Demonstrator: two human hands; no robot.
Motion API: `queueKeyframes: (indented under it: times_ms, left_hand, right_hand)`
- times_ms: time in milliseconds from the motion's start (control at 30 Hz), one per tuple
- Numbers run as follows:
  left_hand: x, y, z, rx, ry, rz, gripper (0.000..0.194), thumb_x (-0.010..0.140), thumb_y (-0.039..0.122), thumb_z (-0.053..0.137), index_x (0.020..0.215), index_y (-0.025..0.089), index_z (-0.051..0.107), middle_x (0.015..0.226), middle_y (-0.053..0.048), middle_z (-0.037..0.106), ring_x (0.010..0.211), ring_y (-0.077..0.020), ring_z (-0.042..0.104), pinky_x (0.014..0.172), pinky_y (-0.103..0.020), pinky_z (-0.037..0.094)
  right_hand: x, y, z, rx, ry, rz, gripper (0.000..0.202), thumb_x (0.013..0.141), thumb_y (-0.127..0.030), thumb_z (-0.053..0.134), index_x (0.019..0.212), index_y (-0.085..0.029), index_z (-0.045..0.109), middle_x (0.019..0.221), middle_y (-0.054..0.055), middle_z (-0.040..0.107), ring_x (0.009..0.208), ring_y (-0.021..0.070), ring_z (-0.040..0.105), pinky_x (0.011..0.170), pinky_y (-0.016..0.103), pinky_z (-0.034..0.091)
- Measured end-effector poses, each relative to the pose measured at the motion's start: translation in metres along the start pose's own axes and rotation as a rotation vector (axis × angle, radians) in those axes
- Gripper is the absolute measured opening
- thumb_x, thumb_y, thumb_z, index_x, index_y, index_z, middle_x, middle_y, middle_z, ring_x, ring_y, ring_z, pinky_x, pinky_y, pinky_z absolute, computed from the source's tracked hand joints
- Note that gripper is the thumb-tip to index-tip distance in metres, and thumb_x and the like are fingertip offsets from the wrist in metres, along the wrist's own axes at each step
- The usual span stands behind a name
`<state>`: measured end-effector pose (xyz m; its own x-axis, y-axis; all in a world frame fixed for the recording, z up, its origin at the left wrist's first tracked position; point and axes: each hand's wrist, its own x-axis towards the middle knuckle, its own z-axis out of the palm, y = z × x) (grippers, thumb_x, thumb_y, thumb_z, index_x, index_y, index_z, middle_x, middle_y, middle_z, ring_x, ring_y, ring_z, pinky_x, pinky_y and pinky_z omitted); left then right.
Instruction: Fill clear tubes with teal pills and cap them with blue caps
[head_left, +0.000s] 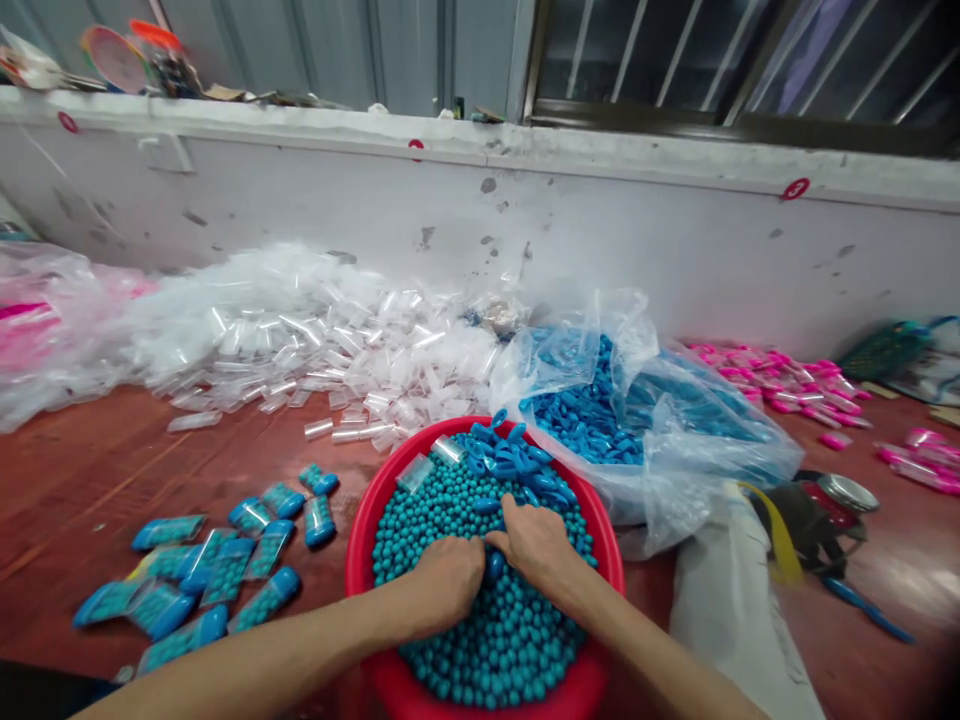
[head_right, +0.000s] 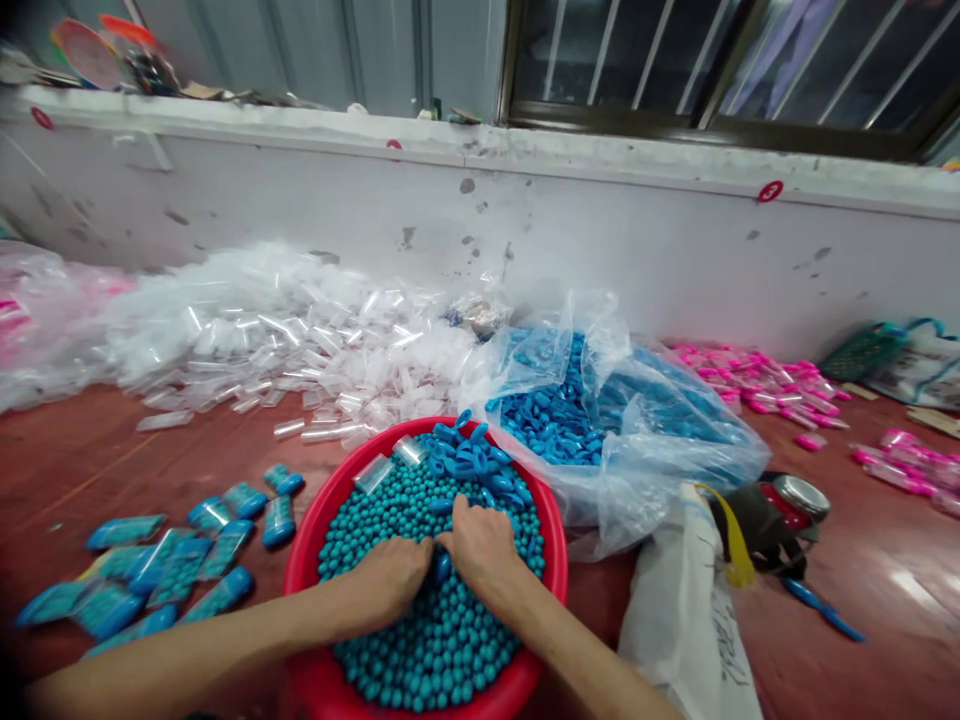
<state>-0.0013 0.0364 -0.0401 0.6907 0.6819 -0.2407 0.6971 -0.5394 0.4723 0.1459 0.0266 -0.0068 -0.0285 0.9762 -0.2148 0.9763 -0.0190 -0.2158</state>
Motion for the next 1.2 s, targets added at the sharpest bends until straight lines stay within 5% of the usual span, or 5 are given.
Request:
queueKeyframes:
  times_ms: [267, 500, 767, 1000, 1200]
  left_hand:
    - [0.035, 0.006, 0.001, -0.714, -0.148, -0.401, 0.005, 0.065, 0.020, 0.047, 0.070, 0.019, 0.046, 0.053, 0.004, 0.043, 0.050, -0.0152, 0.048, 0.049, -0.030, 0.043]
    - [0.020, 0.003, -0.012, -1.236, -0.133, -0.401, 0.021, 0.054, 0.029, 0.060, 0.063, 0.018, 0.045, 0.058, 0.005, 0.048, 0.055, -0.0098, 0.046, 0.056, -0.023, 0.038]
    - [0.004, 0.011, -0.022, -1.332, 0.035, -0.349, 0.023, 0.055, 0.032, 0.065, 0.064, 0.015, 0.053, 0.055, 0.004, 0.052, 0.054, -0.0099, 0.045, 0.056, -0.023, 0.031]
    - [-0.001, 0.003, -0.022, -1.283, 0.170, -0.338, 0.023, 0.055, 0.031, 0.066, 0.061, 0.015, 0.050, 0.052, 0.006, 0.052, 0.051, -0.0084, 0.044, 0.054, -0.022, 0.029]
    - [-0.003, -0.003, -0.022, -1.372, 0.011, -0.298, 0.035, 0.061, 0.040, 0.064, 0.080, 0.015, 0.049, 0.064, 0.002, 0.058, 0.052, -0.0114, 0.055, 0.046, -0.020, 0.031]
  right_hand:
    - [0.005, 0.029, 0.002, 0.317, 0.055, -0.108, 0.028, 0.076, -0.026, 0.053, 0.103, -0.017, 0.052, 0.076, 0.002, 0.062, 0.072, 0.0167, 0.057, 0.060, 0.023, 0.036]
    - [-0.005, 0.039, 0.000, 0.478, 0.191, -0.089, 0.015, 0.079, -0.030, 0.049, 0.073, -0.017, 0.052, 0.062, -0.002, 0.053, 0.059, 0.0140, 0.051, 0.054, 0.023, 0.035]
    - [-0.013, 0.024, 0.008, 0.102, 0.244, -0.207, 0.030, 0.089, -0.026, 0.033, 0.111, -0.020, 0.051, 0.095, 0.007, 0.061, 0.091, 0.0206, 0.055, 0.076, 0.030, 0.042]
    - [-0.019, 0.026, 0.011, 0.377, 0.183, -0.394, 0.031, 0.087, -0.022, 0.037, 0.112, -0.019, 0.054, 0.096, 0.007, 0.059, 0.090, 0.0173, 0.055, 0.081, 0.029, 0.043]
    - [-0.025, 0.028, 0.005, 0.685, 0.098, -0.277, 0.031, 0.087, -0.023, 0.033, 0.111, -0.021, 0.052, 0.076, 0.002, 0.060, 0.068, 0.0141, 0.057, 0.062, 0.025, 0.046]
